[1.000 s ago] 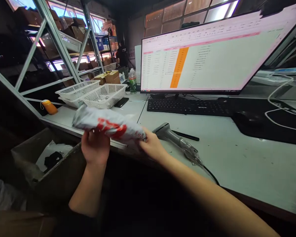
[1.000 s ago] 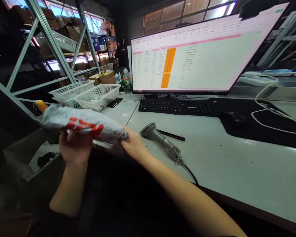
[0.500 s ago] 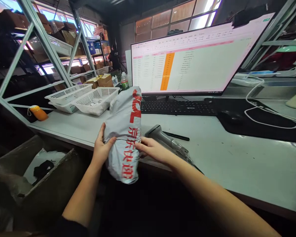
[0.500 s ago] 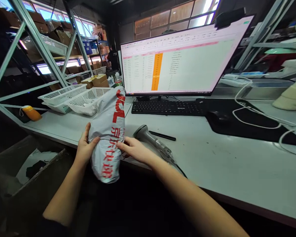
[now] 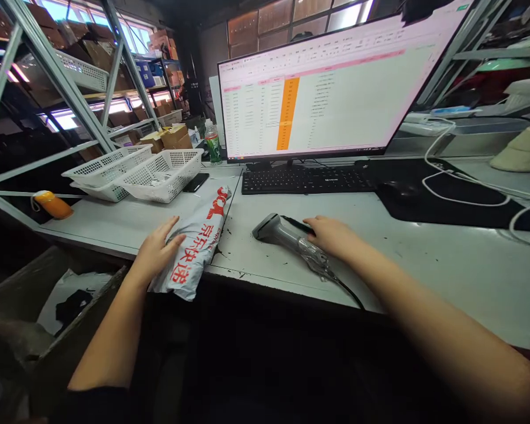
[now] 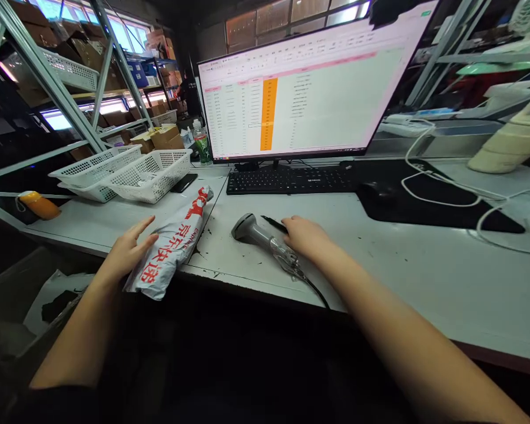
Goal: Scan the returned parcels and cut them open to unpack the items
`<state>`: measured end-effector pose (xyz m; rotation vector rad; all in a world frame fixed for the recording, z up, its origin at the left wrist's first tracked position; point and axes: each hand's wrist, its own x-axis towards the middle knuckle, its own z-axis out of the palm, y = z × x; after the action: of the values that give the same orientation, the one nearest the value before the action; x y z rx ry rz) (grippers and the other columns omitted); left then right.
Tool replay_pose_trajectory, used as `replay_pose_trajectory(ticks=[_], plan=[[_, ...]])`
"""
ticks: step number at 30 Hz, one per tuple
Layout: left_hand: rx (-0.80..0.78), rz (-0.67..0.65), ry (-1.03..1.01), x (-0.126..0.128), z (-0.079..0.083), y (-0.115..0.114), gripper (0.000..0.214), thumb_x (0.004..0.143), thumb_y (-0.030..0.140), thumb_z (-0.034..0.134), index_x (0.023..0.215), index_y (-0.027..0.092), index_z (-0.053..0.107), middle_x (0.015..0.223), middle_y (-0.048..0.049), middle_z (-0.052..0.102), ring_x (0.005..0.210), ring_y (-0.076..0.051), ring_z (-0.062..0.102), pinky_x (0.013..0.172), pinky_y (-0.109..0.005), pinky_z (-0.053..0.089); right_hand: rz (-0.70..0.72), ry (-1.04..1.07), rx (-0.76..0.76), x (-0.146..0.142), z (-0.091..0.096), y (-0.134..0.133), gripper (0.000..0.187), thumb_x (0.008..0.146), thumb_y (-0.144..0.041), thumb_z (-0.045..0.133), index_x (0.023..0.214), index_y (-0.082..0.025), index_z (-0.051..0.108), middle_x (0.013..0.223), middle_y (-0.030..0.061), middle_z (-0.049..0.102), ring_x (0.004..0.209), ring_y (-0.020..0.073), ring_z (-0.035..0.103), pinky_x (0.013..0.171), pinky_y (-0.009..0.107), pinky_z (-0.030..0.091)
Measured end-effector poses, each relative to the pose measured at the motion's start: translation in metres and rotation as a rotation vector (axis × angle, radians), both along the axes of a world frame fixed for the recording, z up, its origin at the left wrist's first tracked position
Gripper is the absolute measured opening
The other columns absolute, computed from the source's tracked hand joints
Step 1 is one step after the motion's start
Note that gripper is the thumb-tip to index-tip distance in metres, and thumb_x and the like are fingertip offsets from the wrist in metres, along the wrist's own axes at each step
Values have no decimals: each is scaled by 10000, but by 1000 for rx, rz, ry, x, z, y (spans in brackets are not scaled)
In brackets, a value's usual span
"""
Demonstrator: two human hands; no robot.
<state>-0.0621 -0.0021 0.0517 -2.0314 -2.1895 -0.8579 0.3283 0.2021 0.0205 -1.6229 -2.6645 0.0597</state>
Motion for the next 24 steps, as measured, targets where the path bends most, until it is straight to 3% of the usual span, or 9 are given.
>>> replay_pose_trajectory(ticks=[2,4,7,9,11,15,17,20,24], plan=[[-94,-196,42,24,0,-21,856,858,589,634,1549,214,297,1575,-117,329,1440,-317,339,1181,-480,317,-44,45,-13,1,2,6,411,869,-187,452,1219,-102,650,1209,196,649,1045,309,635,811,364,466],[-198,-286,170,47,-11,-36,1100,691,544,825,1569,251,229,1622,-116,191,1481,-385,203,1179,-582,269,-110,121,-23,4,4,14,370,882,-189,411,1153,-112,652,1113,183,679,979,289,643,762,346,459],[-187,-242,222,59,-36,-39,838,766,277,773,1509,257,387,1608,-103,237,1486,-393,170,1159,-640,265,-201,402,-36,10,9,18,250,907,-267,420,1002,-164,626,859,118,670,756,236,611,633,313,430],[-52,-200,28,50,-46,-34,526,877,208,592,1401,234,545,1515,-92,433,1441,-327,335,1168,-561,313,-205,726,-132,10,17,10,226,932,-361,428,876,-197,573,651,37,554,568,177,504,535,286,384],[122,-116,-315,34,-44,-28,357,928,300,529,1241,201,670,1311,-100,632,1286,-300,543,1120,-498,407,-154,1040,-300,5,30,-6,253,951,-410,418,844,-211,530,554,-26,427,460,133,401,466,259,345],[395,134,-1067,12,-18,-21,479,812,578,675,1053,165,711,982,-110,734,1010,-320,689,909,-461,565,-32,1451,-600,-19,55,-44,176,890,-380,578,903,-206,554,698,7,574,564,143,555,531,275,490],[340,119,-1354,11,-7,-20,508,815,605,655,1091,180,693,1044,-116,723,1060,-323,673,904,-464,569,17,1560,-677,-36,62,-58,230,843,-410,661,881,-198,579,922,68,661,772,187,641,672,334,566],[73,-32,-1612,16,-5,-21,502,897,585,505,1152,188,677,1220,-121,671,1181,-303,617,972,-470,540,56,1629,-661,-61,62,-70,351,783,-525,738,904,-214,629,1197,79,635,1062,231,602,811,349,562],[40,-84,-1538,8,-26,-25,499,875,576,528,1153,188,674,1197,-117,685,1145,-301,636,960,-457,548,144,1673,-725,-88,60,-76,478,674,-600,808,887,-221,609,1052,45,641,993,217,585,759,338,537]])
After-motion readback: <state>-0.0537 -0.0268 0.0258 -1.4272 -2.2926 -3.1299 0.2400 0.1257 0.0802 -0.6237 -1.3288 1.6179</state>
